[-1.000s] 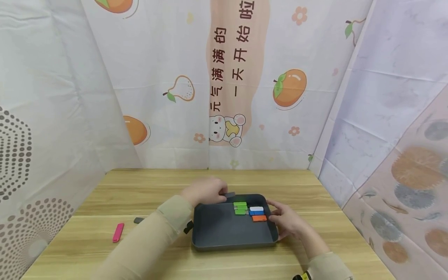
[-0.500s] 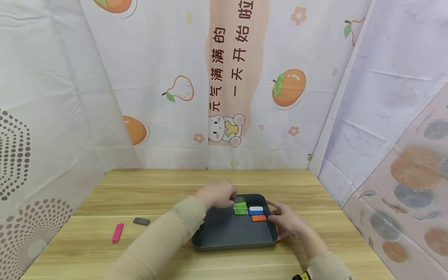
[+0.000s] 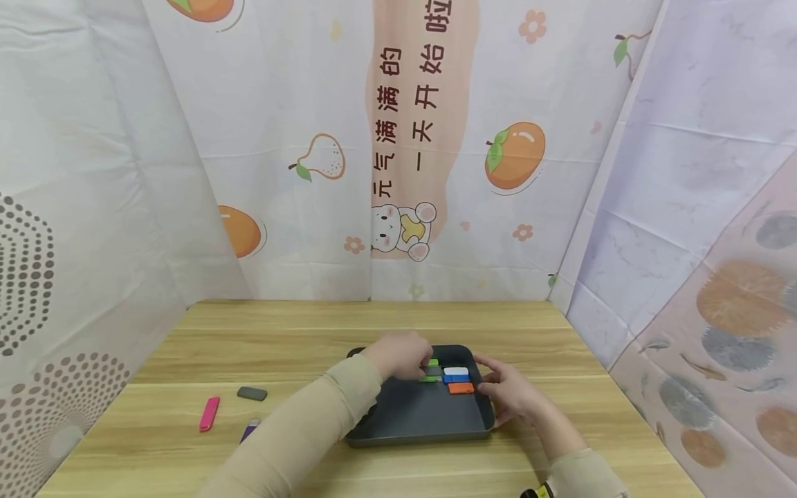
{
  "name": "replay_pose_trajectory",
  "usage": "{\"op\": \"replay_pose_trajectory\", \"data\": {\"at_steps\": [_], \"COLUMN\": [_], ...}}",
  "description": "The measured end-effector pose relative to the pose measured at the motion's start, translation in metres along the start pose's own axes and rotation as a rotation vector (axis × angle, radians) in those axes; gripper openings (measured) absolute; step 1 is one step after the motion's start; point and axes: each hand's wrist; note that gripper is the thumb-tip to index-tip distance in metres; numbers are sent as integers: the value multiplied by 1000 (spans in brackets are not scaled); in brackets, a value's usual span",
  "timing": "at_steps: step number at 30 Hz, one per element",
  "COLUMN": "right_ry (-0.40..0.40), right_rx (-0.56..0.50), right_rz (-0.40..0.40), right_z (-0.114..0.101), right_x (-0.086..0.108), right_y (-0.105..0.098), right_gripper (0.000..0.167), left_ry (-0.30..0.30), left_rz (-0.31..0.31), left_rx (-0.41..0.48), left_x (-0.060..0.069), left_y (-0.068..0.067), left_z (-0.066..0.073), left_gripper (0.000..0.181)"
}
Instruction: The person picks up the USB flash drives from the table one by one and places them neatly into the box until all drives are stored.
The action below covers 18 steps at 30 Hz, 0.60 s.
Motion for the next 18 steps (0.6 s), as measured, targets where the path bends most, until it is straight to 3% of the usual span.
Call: {"op": "replay_pose_trajectory", "data": {"at_steps": [11,18], "right_ry": [-11,-12], "right_rx": [-8,-8], "right_rz": [-9,-16], "right_z": [-1,0], "right_x": [0,0], "right_y": [0,-1], "right_gripper": [62,62], "left_ry": [-5,-18], "left_rz": [-48,-77], "left_rx": [-24,-80], "left_x": [-5,-7], "left_y": [8,15], "left_z": [14,21], "left_gripper": [14,30]}}
Point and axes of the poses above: each hand's wrist, its own x-axis away from the middle knuckle, its own y-axis out of the palm, z = x × y, and after that the axes turned 5 degrees about -x, right-handed
